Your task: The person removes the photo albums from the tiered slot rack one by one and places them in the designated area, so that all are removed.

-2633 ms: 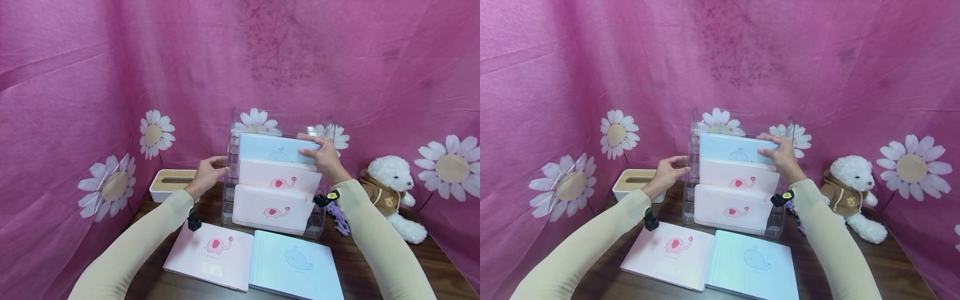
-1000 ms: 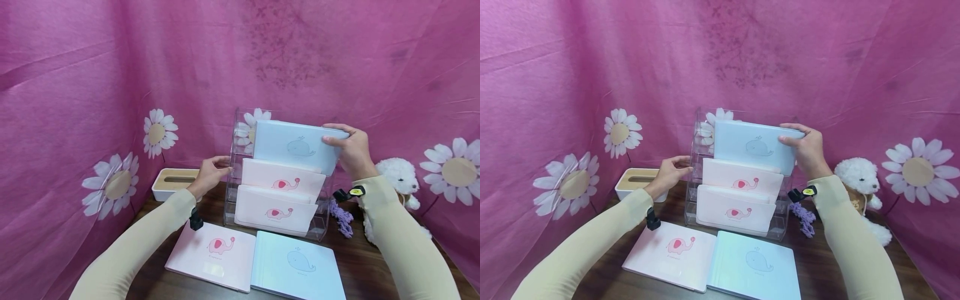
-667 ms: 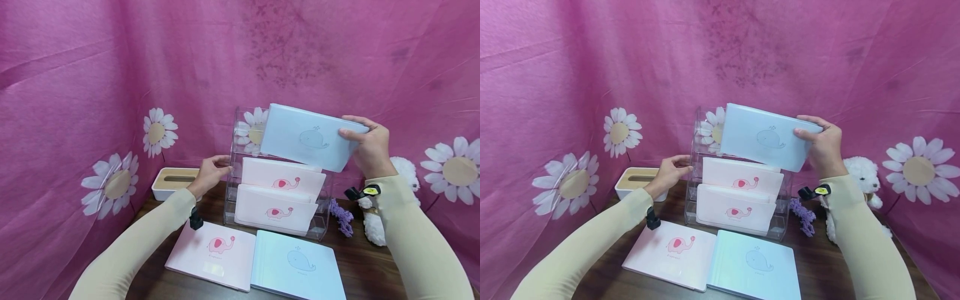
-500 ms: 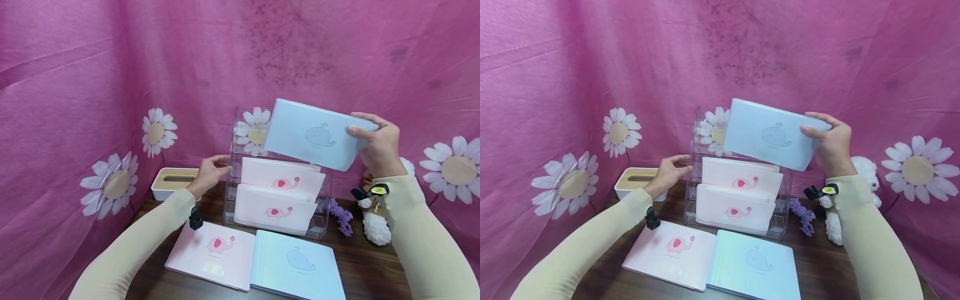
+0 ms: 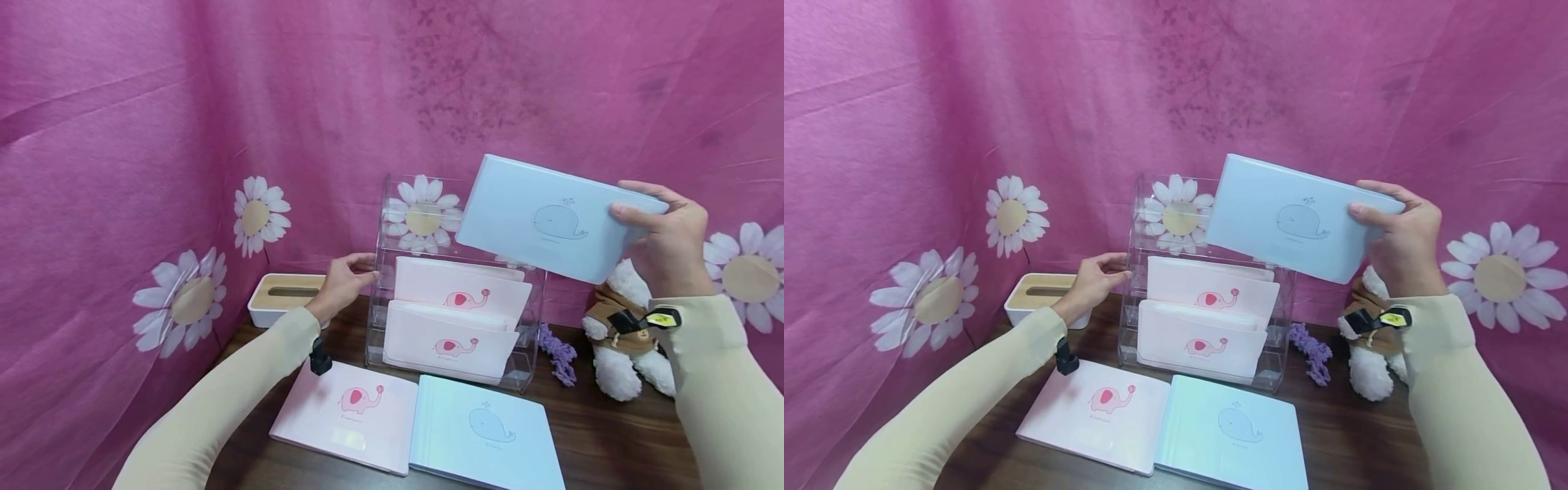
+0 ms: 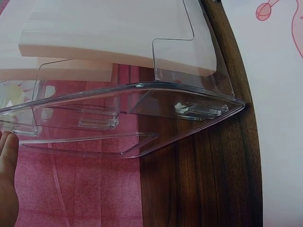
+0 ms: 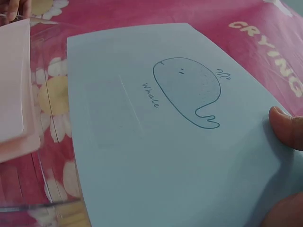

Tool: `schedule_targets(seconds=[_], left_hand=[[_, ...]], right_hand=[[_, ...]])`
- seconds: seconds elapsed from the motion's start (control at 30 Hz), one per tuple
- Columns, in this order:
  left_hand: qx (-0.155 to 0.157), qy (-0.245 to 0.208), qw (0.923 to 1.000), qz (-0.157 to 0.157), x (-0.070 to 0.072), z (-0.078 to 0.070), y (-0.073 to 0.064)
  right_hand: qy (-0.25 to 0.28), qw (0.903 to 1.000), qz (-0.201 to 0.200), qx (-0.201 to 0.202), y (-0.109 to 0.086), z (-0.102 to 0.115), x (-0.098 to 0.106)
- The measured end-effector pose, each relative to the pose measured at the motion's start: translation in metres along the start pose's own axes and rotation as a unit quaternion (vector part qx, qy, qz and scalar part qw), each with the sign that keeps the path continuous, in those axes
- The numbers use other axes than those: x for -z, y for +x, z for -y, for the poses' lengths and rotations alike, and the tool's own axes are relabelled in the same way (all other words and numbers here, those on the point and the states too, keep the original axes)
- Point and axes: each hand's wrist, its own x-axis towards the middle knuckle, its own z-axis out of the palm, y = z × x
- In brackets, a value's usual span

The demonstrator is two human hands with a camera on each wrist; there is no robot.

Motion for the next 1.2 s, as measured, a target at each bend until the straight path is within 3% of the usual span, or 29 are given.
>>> schedule_targets(seconds=[0.33, 0.7, 0.9, 1.07, 1.2], left_hand=[[-0.003, 0.007, 1.0, -0.003, 0.002, -0.005, 0.001], [-0.002, 0.005, 1.0, 0.002, 0.002, -0.003, 0.0], [-0.008, 0.003, 1.0, -0.001, 0.002, -0.001, 0.0], [-0.005, 0.009, 1.0, 0.002, 0.001, 0.0, 0.0], [0.0, 0.006, 1.0, 0.001, 0.001, 0.001, 0.0]], right_hand=[[0.022, 0.9989, -0.005, 0.04, -0.004, 0.01, 0.024], [0.055, 0.998, -0.011, 0.029, -0.011, 0.021, 0.058], [0.035, 0.9979, -0.01, 0.054, -0.021, 0.017, 0.077], [0.053, 0.9944, 0.017, 0.089, -0.025, 0.014, 0.093], [0.033, 0.9929, 0.038, 0.108, -0.027, 0.013, 0.108]])
